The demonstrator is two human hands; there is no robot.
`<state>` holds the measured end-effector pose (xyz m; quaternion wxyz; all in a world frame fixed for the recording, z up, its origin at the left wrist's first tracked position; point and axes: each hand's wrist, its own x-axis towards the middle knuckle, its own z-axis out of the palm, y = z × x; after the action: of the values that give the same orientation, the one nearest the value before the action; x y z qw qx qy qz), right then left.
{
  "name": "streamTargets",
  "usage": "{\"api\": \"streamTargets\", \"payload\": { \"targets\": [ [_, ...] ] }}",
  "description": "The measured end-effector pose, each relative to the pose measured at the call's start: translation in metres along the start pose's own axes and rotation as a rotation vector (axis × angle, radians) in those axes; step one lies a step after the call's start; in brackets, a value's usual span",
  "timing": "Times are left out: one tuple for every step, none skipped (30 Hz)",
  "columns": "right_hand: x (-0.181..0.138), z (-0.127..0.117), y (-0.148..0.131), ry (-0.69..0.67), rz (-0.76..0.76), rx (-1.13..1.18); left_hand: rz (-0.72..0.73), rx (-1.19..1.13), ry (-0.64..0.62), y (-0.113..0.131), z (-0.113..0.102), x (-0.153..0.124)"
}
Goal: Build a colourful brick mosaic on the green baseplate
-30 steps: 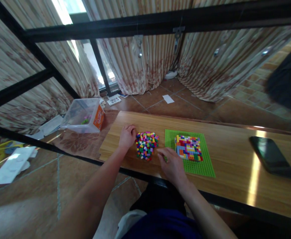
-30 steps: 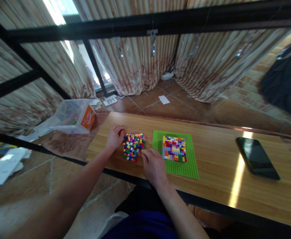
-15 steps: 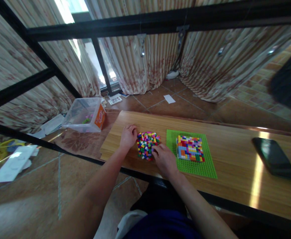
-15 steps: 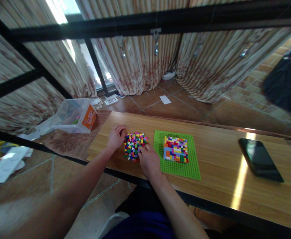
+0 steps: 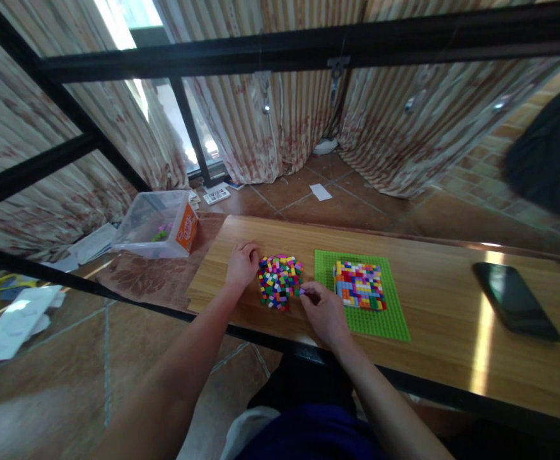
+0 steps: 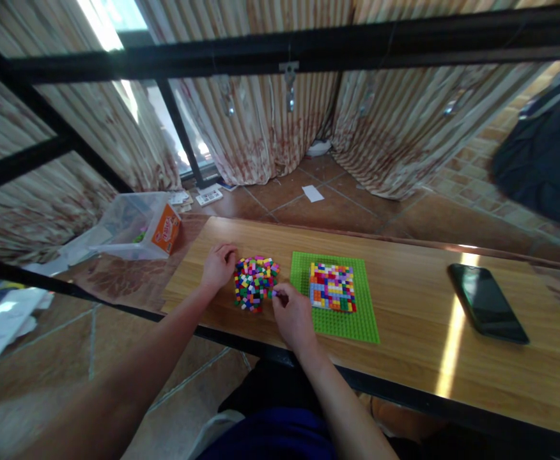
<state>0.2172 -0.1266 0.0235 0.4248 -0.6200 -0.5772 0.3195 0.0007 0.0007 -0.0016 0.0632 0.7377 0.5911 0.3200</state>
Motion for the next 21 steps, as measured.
{"api": "streamTargets", "payload": {
  "targets": [
    [0.001,0.0,0.0,-0.002,0.005,-0.021,-0.002,0.0,-0.001,0.0,0.0,0.0],
    [0.002,0.001,-0.001,-0.006,0.009,-0.05,-0.003,-0.002,-0.002,0.0,0.0,0.0],
    [0.003,0.001,-0.002,-0.013,0.014,-0.085,-0.004,-0.006,-0.003,0.0,0.0,0.0],
    [0.005,0.001,-0.002,-0.023,0.021,-0.123,-0.005,-0.009,-0.004,0.0,0.0,0.0],
    [0.007,0.002,-0.003,-0.035,0.027,-0.161,-0.006,-0.012,-0.005,0.0,0.0,0.0],
    [0.009,0.002,-0.003,-0.045,0.032,-0.197,-0.008,-0.012,-0.006,0.001,0.0,0.0],
    [0.011,0.003,-0.004,-0.052,0.036,-0.228,-0.009,-0.011,-0.007,0.001,0.0,0.0],
    [0.012,0.004,-0.004,-0.053,0.039,-0.256,-0.01,-0.01,-0.01,0.001,0.0,0.0],
    [0.014,0.005,-0.005,-0.05,0.042,-0.281,-0.012,-0.009,-0.011,0.001,-0.001,0.0],
    [0.015,0.006,-0.005,-0.042,0.047,-0.307,-0.013,-0.01,-0.012,0.001,-0.001,0.0],
    [0.015,0.008,-0.005,-0.03,0.054,-0.333,-0.014,-0.011,-0.011,0.001,-0.001,0.0],
    [0.015,0.01,-0.006,-0.015,0.06,-0.357,-0.014,-0.013,-0.009,0.001,-0.001,0.0],
    [0.014,0.012,-0.006,0.004,0.062,-0.379,-0.013,-0.012,-0.007,0.001,-0.001,0.0],
    [0.013,0.014,-0.007,0.027,0.057,-0.397,-0.011,-0.009,-0.005,0.0,-0.001,0.0],
    [0.012,0.017,-0.007,0.051,0.046,-0.409,-0.008,-0.005,-0.004,0.0,-0.001,0.0],
    [0.011,0.019,-0.007,0.075,0.028,-0.414,-0.005,0.0,-0.004,0.0,0.0,0.0],
    [0.009,0.022,-0.006,0.098,0.007,-0.411,-0.004,0.005,-0.005,0.0,0.0,0.0],
    [0.007,0.024,-0.006,0.118,-0.014,-0.404,-0.004,0.009,-0.005,-0.001,0.0,0.0],
    [0.006,0.026,-0.005,0.135,-0.033,-0.394,-0.003,0.012,-0.006,-0.001,0.0,0.0],
    [0.005,0.028,-0.004,0.149,-0.051,-0.384,-0.003,0.013,-0.006,-0.001,0.0,0.0],
    [0.004,0.029,-0.002,0.158,-0.068,-0.378,-0.003,0.014,-0.005,-0.001,0.0,0.0]
  ]
}}
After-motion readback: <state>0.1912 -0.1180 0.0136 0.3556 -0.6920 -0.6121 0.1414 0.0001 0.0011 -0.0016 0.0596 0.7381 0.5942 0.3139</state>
